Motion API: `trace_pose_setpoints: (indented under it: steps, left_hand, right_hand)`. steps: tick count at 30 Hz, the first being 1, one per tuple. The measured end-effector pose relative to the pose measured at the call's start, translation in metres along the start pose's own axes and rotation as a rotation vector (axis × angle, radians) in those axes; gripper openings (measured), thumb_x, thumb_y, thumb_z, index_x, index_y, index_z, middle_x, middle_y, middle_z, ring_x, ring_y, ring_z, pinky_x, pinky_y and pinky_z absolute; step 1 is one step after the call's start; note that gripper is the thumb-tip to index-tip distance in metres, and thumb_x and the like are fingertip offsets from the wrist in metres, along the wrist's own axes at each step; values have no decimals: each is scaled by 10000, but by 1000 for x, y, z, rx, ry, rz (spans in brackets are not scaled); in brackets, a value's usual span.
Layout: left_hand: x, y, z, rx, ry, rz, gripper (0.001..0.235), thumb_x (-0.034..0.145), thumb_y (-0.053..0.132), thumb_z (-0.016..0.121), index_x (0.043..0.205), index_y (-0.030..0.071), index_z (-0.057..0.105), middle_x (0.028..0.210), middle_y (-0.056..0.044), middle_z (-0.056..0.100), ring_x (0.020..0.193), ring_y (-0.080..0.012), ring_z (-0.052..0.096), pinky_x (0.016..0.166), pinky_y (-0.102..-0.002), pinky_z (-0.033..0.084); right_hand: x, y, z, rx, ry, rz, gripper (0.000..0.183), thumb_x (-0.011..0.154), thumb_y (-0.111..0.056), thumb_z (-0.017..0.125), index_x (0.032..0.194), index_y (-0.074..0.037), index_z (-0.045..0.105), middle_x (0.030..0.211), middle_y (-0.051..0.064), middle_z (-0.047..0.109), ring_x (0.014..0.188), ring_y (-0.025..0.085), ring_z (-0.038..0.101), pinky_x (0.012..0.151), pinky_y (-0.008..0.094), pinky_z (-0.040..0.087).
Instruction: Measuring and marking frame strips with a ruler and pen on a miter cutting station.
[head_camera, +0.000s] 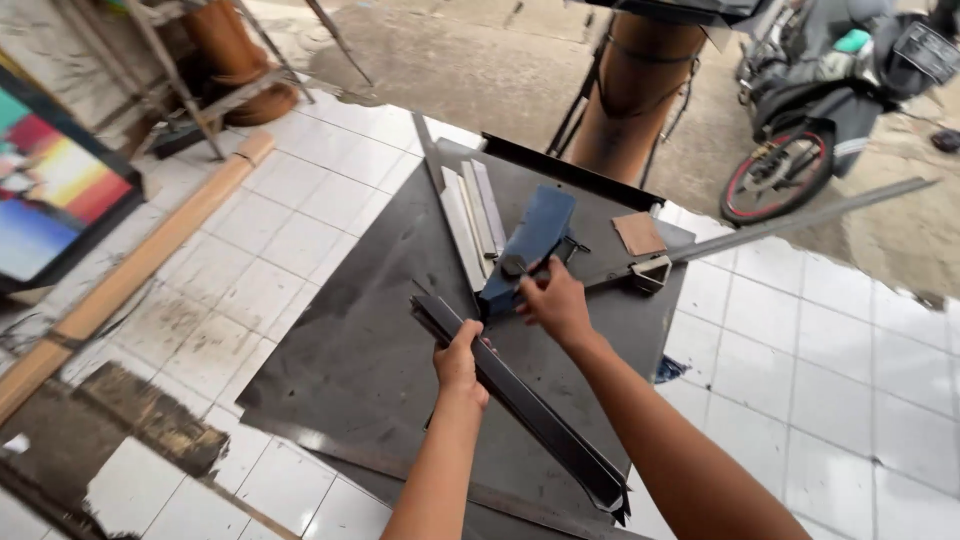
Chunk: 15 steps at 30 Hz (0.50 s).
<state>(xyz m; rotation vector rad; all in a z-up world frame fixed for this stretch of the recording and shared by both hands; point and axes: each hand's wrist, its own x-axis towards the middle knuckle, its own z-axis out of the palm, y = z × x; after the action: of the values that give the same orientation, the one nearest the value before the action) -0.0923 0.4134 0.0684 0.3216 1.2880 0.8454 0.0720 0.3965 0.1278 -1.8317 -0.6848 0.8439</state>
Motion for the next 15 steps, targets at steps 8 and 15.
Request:
trace_pose_setpoints:
  steps: [8, 15]
  left_hand:
    - [84, 49, 32, 236, -118, -95, 556, 761, 101, 911, 1252, 4, 671, 881, -158, 726, 794, -280, 771, 749, -453, 645]
    - [127, 87, 31, 388, -193, -88, 472, 777, 95, 892, 1215, 24, 731, 841, -192, 762, 786, -315, 776, 755, -506, 597]
  right_hand:
    - [102, 21, 32, -357, 217, -258, 292, 1126, -244, 685, 1260, -17, 811, 1068, 216, 787, 976, 370, 811, 784, 496, 697]
    - [129, 17, 58, -457, 279, -253, 164, 1078, -242, 787, 1213, -151, 770, 1058, 125, 849, 1006, 329, 823, 854, 538, 691]
